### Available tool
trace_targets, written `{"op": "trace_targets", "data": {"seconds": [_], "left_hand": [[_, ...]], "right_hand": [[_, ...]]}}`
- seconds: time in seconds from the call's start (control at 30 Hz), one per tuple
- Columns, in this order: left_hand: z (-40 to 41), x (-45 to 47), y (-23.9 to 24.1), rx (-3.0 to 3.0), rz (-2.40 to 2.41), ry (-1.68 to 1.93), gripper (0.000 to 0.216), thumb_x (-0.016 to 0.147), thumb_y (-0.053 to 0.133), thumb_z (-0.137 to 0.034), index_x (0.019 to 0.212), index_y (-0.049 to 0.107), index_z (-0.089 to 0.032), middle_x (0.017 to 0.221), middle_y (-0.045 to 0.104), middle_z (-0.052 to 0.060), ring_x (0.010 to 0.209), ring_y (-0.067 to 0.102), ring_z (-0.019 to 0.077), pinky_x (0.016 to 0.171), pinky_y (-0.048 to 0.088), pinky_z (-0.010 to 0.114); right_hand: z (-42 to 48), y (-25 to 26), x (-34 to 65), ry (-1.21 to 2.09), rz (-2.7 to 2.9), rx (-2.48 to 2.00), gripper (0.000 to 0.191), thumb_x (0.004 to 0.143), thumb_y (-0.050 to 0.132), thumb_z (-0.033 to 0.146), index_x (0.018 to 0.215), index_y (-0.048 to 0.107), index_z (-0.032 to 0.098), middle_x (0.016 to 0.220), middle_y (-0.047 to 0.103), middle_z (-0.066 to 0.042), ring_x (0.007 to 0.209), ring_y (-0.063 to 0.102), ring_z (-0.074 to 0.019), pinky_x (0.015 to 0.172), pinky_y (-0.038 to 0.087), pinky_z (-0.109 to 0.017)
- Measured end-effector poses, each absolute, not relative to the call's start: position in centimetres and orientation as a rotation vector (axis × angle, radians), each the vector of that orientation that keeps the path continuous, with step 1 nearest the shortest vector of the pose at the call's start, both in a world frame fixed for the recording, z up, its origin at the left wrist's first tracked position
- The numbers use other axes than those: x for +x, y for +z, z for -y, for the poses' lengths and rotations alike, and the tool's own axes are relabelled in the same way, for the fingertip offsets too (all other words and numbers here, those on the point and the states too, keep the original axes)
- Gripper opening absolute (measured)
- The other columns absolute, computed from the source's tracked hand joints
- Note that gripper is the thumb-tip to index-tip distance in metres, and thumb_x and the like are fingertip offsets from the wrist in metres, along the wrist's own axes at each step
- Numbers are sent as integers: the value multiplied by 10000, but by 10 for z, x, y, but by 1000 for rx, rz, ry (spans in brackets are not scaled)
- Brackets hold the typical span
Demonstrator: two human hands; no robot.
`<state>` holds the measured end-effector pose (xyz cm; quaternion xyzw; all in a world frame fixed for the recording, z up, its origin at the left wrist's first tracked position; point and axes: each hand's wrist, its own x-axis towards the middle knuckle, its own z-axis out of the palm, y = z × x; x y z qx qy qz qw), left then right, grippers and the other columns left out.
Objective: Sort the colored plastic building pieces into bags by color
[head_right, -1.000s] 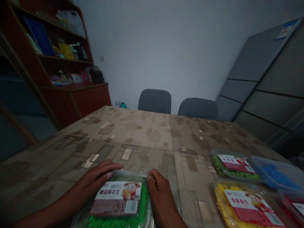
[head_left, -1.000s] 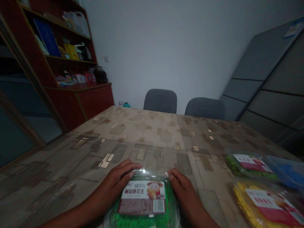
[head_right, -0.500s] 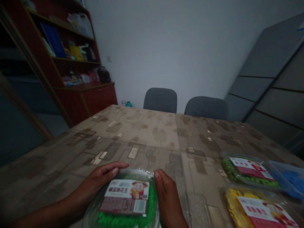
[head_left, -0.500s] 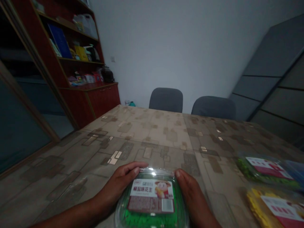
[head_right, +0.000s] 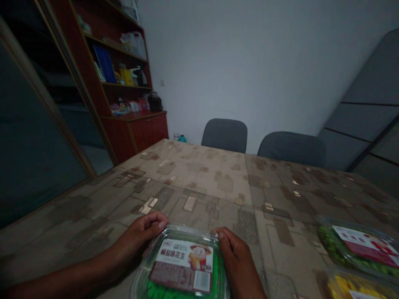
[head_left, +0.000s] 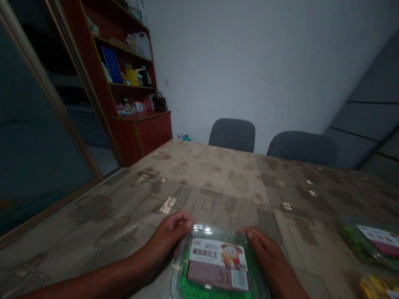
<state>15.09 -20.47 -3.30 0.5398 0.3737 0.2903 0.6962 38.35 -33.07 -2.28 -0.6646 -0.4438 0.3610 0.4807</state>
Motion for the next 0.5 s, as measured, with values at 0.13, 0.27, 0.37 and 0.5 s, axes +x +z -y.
{"op": "trace_targets", "data": {"seconds": [0.13,0.27,0.37,0.5], "left_hand": [[208,153,-33,1181,-822,681,500,724,799,-619,765,590,-167,582,489,-60,461,377,71,421,267,162],[209,153,-35,1131,-810,697,454,738,817,-558,775,598,-161,611,529,-44,501,439,83,457,298,171],[208,153,-34,1033,-799,671,456,697,855,-527,764,597,-156,604,544,-40,497,464,86,459,320,175],[204,151,-36,876,-766,567,442,630,908,-441,756,599,-152,629,561,-37,501,502,87,470,393,178]], "right_hand": [[326,-16,382,911,1058,-1641,458,855,520,629,727,640,205,743,672,-37,751,626,-235,671,483,-299],[319,-24,381,931,1011,-1666,485,810,553,662,598,464,235,580,492,24,569,478,-168,535,378,-268],[316,-28,380,989,985,-1651,505,791,574,684,597,419,244,571,432,42,542,422,-148,509,330,-258],[315,-25,377,1018,933,-1636,514,775,571,700,599,438,236,564,453,34,538,440,-152,512,332,-260]]}}
